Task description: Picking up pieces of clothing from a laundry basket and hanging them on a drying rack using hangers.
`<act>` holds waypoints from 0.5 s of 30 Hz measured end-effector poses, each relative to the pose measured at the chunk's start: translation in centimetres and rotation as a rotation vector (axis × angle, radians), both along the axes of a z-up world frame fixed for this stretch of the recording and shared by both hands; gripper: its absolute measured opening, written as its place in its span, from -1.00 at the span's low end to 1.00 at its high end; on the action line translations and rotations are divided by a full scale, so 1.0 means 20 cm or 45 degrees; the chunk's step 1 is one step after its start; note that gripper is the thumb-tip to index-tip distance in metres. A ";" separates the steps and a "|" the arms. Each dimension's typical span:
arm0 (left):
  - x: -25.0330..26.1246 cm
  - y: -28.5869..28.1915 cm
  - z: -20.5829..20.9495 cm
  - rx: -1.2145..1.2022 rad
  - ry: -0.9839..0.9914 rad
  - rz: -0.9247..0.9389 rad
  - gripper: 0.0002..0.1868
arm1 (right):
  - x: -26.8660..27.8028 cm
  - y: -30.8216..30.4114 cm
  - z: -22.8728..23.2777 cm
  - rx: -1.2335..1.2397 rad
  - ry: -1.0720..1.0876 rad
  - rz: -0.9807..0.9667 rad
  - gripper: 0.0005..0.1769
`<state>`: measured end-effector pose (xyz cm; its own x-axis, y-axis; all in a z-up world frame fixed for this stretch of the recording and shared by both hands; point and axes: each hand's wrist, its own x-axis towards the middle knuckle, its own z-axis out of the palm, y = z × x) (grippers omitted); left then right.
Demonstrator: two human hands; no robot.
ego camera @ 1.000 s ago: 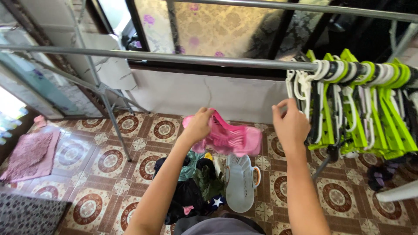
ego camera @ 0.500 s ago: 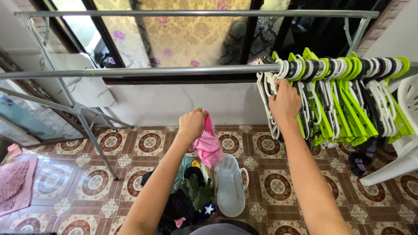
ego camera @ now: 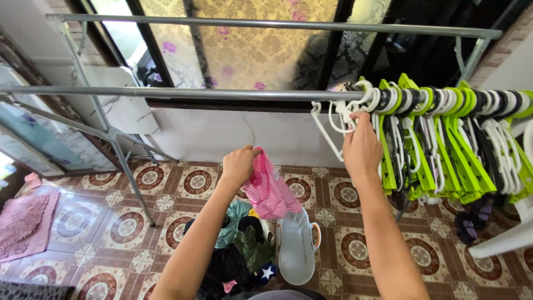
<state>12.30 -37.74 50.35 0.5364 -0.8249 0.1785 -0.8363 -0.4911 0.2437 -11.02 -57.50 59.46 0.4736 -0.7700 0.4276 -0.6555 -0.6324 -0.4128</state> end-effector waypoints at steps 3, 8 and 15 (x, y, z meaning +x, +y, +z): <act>0.06 0.05 -0.07 -0.046 -0.003 0.032 -0.53 | 0.03 0.04 0.00 -0.097 -0.017 0.018 -0.58; 0.12 0.20 -0.06 -0.069 -0.064 0.083 -0.50 | 0.09 0.06 -0.12 -0.026 -0.038 0.098 -0.37; 0.21 0.48 -0.05 -0.192 0.051 0.185 -0.38 | 0.20 0.28 -0.51 0.206 -0.011 0.485 -0.74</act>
<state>16.59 -28.05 49.43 0.6570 -0.7039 0.2700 -0.7475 -0.5616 0.3548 -7.04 -51.94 49.27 0.7345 -0.5981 0.3205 -0.3834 -0.7555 -0.5313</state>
